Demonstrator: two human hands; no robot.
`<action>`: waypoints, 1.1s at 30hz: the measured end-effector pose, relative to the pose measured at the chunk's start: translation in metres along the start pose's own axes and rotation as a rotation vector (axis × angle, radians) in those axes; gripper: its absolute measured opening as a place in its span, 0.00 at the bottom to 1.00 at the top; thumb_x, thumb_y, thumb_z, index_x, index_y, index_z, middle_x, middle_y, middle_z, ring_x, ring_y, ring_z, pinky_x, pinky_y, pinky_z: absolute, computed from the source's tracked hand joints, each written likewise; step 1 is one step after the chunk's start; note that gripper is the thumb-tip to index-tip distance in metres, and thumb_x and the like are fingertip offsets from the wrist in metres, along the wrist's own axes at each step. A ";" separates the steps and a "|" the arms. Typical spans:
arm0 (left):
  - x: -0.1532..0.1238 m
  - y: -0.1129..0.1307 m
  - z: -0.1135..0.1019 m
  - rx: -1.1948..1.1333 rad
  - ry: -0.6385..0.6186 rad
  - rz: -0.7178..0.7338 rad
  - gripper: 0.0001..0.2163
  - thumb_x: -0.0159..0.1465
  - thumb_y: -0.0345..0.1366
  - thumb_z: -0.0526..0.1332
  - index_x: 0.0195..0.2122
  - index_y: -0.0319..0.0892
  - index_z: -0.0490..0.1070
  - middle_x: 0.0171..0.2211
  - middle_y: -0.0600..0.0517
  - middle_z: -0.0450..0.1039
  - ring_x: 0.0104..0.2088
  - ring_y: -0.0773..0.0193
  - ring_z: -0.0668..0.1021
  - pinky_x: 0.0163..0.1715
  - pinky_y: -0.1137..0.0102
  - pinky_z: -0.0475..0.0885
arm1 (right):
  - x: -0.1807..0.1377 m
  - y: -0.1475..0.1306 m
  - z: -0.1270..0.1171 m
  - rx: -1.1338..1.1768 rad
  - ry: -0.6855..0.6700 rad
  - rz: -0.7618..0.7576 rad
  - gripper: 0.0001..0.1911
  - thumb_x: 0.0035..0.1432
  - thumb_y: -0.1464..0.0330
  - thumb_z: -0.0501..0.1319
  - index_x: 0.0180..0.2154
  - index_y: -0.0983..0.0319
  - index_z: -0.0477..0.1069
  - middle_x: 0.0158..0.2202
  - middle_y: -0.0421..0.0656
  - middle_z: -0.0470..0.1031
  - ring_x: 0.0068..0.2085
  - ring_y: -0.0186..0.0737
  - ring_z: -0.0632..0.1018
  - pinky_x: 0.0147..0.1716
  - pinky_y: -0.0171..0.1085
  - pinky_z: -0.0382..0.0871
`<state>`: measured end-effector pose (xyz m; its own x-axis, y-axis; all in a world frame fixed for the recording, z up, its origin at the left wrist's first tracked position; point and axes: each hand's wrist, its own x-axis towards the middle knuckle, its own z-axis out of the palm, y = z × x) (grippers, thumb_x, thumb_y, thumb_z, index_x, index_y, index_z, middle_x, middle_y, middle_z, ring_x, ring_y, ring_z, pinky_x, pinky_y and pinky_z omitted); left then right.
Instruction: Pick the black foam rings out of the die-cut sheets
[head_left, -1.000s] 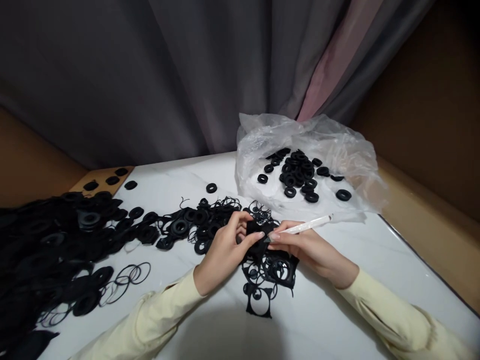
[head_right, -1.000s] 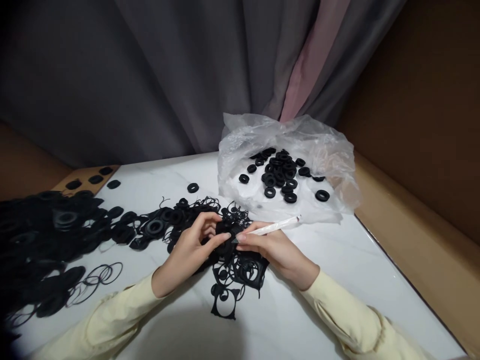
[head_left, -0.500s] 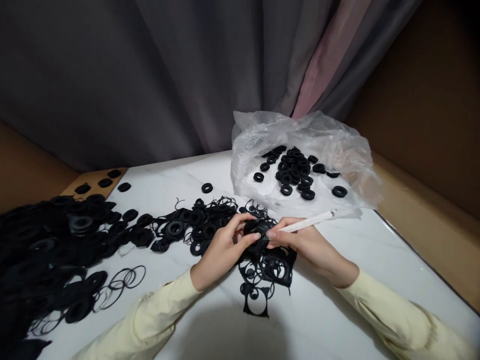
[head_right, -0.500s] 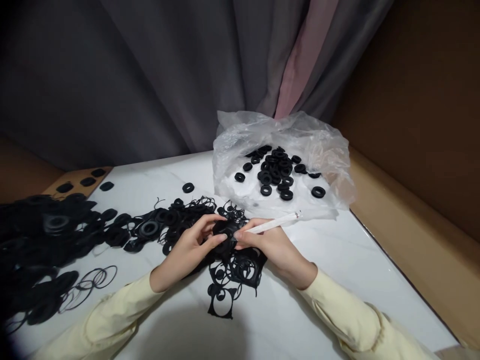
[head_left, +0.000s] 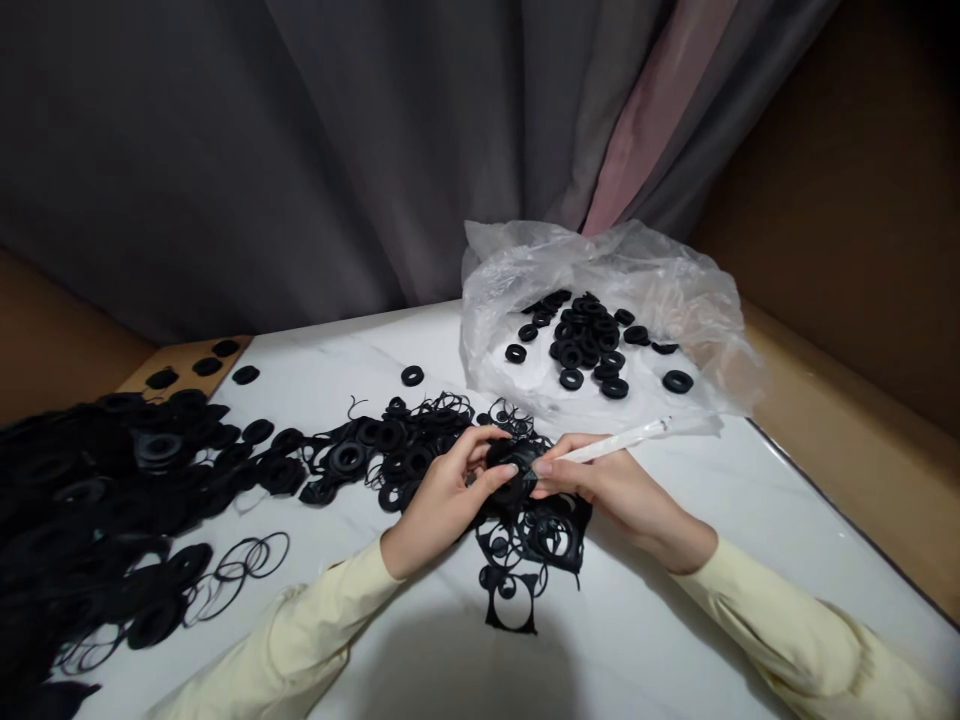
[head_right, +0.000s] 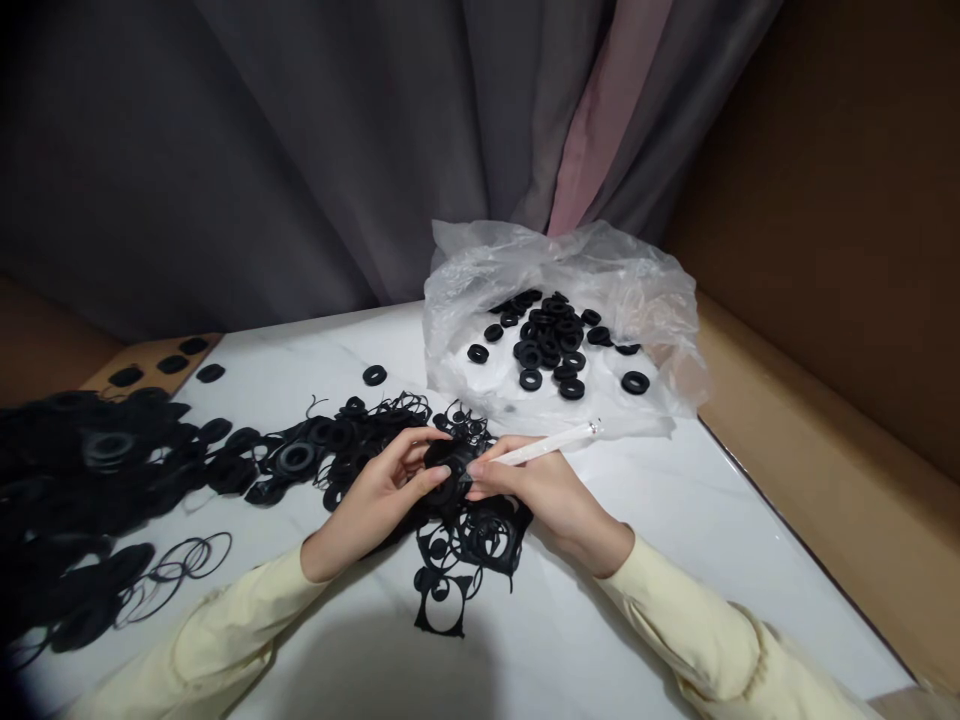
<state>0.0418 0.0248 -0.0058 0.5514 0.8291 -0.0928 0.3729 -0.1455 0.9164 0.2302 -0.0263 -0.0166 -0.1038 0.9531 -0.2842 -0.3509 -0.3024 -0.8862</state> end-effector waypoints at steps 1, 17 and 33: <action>0.000 0.000 0.000 -0.002 0.001 0.002 0.14 0.62 0.41 0.58 0.48 0.46 0.63 0.30 0.56 0.64 0.31 0.67 0.67 0.32 0.71 0.62 | 0.000 0.000 0.000 0.005 -0.002 0.001 0.11 0.44 0.63 0.70 0.26 0.63 0.73 0.24 0.40 0.76 0.31 0.38 0.79 0.38 0.38 0.72; -0.001 0.000 0.001 -0.008 0.012 0.008 0.13 0.62 0.41 0.58 0.47 0.46 0.63 0.32 0.55 0.64 0.33 0.65 0.68 0.33 0.70 0.63 | 0.001 -0.001 0.001 0.042 -0.004 0.024 0.11 0.43 0.64 0.70 0.26 0.64 0.72 0.24 0.40 0.75 0.30 0.39 0.79 0.39 0.40 0.72; -0.010 0.001 0.012 0.089 0.162 0.097 0.13 0.62 0.35 0.59 0.46 0.46 0.60 0.25 0.58 0.65 0.26 0.69 0.66 0.29 0.73 0.63 | -0.010 0.009 0.018 -0.663 0.237 -0.210 0.09 0.56 0.65 0.58 0.26 0.60 0.71 0.24 0.36 0.73 0.26 0.34 0.70 0.26 0.33 0.59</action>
<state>0.0457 0.0096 -0.0085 0.4632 0.8838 0.0650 0.3919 -0.2701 0.8795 0.2116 -0.0382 -0.0149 0.1340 0.9870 -0.0888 0.3033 -0.1262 -0.9445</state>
